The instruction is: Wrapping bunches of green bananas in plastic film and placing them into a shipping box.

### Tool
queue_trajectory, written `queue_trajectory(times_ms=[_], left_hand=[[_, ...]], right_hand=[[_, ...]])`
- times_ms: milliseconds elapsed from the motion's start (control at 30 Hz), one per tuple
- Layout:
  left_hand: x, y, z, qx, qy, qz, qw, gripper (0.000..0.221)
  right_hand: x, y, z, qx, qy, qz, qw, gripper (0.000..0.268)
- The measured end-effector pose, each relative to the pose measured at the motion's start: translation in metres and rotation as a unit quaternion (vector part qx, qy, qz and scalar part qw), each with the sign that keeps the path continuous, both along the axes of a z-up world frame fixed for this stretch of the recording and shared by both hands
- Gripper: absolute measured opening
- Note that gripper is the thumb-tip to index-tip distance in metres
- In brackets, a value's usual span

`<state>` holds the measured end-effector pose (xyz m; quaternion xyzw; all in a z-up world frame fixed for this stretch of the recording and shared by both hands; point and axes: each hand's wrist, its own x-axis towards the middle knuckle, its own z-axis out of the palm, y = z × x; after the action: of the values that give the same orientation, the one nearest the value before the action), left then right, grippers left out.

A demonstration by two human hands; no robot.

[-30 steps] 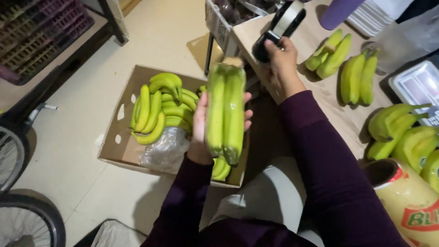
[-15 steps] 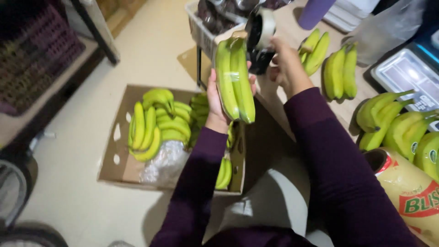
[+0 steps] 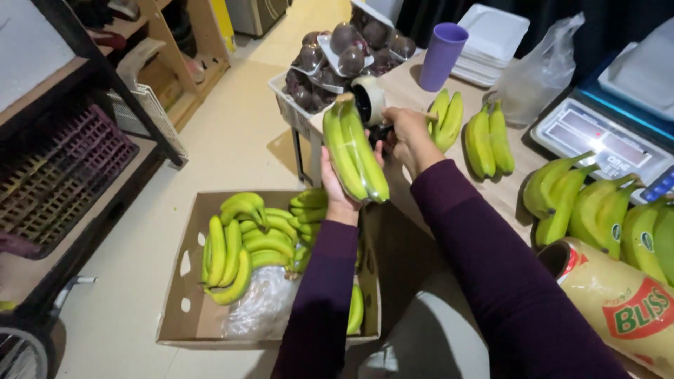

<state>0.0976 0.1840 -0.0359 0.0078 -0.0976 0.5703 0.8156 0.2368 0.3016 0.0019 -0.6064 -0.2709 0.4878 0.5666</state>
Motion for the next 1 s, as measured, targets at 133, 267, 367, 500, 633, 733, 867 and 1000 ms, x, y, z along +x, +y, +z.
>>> queue_trajectory(times_ms=[133, 267, 367, 500, 633, 733, 867, 1000], left_hand=[[0.005, 0.000, -0.001, -0.011, 0.002, -0.013, 1.000, 0.069], [0.008, -0.003, 0.005, -0.025, -0.010, -0.019, 0.999, 0.070], [0.008, -0.006, 0.011, -0.038, 0.015, 0.004, 0.999, 0.064], [0.010, -0.010, 0.017, -0.053, 0.016, 0.017, 0.998, 0.065], [0.013, -0.005, 0.009, -0.062, 0.047, 0.045, 0.996, 0.065], [0.012, 0.003, -0.001, -0.083, 0.034, 0.033, 0.995, 0.068], [0.012, -0.005, 0.013, -0.083, 0.027, 0.029, 0.996, 0.069], [0.013, -0.008, 0.016, -0.088, 0.013, 0.022, 0.996, 0.068]], right_hand=[[0.013, 0.016, -0.017, 0.026, 0.058, -0.032, 0.997, 0.031], [-0.007, -0.050, 0.028, 0.075, 0.117, -0.037, 0.990, 0.015], [-0.016, -0.082, 0.046, 0.114, 0.125, -0.009, 0.986, 0.015], [-0.026, -0.127, 0.077, 0.123, 0.127, 0.024, 0.984, 0.018], [-0.026, -0.128, 0.070, 0.136, 0.117, 0.026, 0.983, 0.020], [-0.011, -0.099, 0.027, 0.134, 0.033, 0.026, 0.990, 0.019], [-0.018, -0.101, 0.017, 0.149, 0.057, 0.033, 0.987, 0.015], [-0.008, -0.090, 0.002, 0.158, -0.034, 0.036, 0.986, 0.016]])
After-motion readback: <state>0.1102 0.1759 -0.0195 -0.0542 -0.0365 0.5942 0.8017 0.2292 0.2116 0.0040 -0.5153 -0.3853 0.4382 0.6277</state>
